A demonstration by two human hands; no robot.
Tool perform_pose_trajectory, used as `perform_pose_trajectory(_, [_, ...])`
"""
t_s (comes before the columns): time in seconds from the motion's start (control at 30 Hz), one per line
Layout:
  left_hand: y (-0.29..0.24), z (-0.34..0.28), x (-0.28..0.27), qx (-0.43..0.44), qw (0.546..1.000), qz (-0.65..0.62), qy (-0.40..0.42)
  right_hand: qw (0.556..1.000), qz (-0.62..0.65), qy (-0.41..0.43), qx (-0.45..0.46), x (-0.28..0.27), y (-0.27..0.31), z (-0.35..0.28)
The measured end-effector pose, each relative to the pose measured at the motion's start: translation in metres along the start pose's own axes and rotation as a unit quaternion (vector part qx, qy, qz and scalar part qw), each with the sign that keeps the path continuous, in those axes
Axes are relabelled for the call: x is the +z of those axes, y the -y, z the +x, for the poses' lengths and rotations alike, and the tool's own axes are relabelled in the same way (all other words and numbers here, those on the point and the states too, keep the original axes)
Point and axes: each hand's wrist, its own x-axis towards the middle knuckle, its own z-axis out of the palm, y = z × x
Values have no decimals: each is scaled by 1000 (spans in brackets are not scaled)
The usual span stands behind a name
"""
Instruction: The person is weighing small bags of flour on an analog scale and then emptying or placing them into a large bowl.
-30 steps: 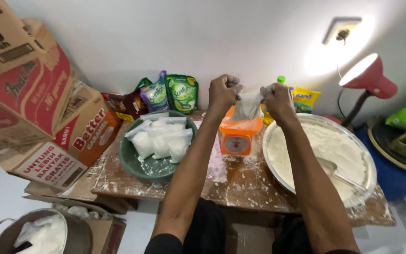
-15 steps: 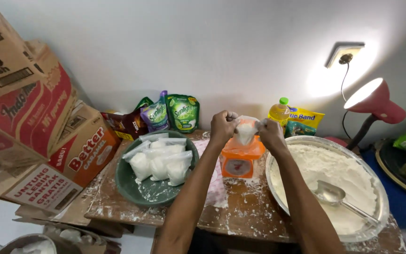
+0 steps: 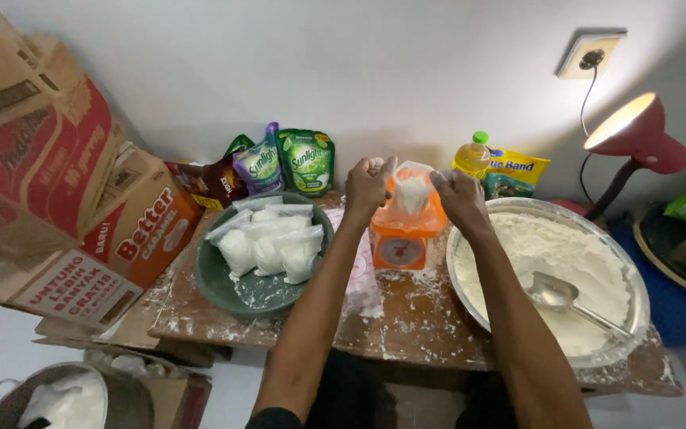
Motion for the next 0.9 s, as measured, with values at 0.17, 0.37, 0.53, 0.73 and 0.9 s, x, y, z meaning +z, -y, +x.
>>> perform_pose_trajectory(0.17, [-1, -14, -14, 13, 1000, -16, -12, 1000, 25, -12, -6, -10, 6, -21])
perform_pose_trajectory(0.37, [36, -21, -22, 24, 995, -99, -23, 998, 50, -12, -23, -31, 13, -58])
perform_pose_trajectory(0.53, [26, -52, -34, 33, 991, -129, -9, 998, 50, -18, -16, -42, 13, -78])
perform_pose_trajectory(0.73, [28, -70, -40, 28, 991, -130, -3, 998, 42, -31, -23, -51, 13, -99])
perform_pose_trajectory(0.9, [19, -95, -46, 32, 993, -113, -4, 997, 55, -39, -29, -61, 19, -123])
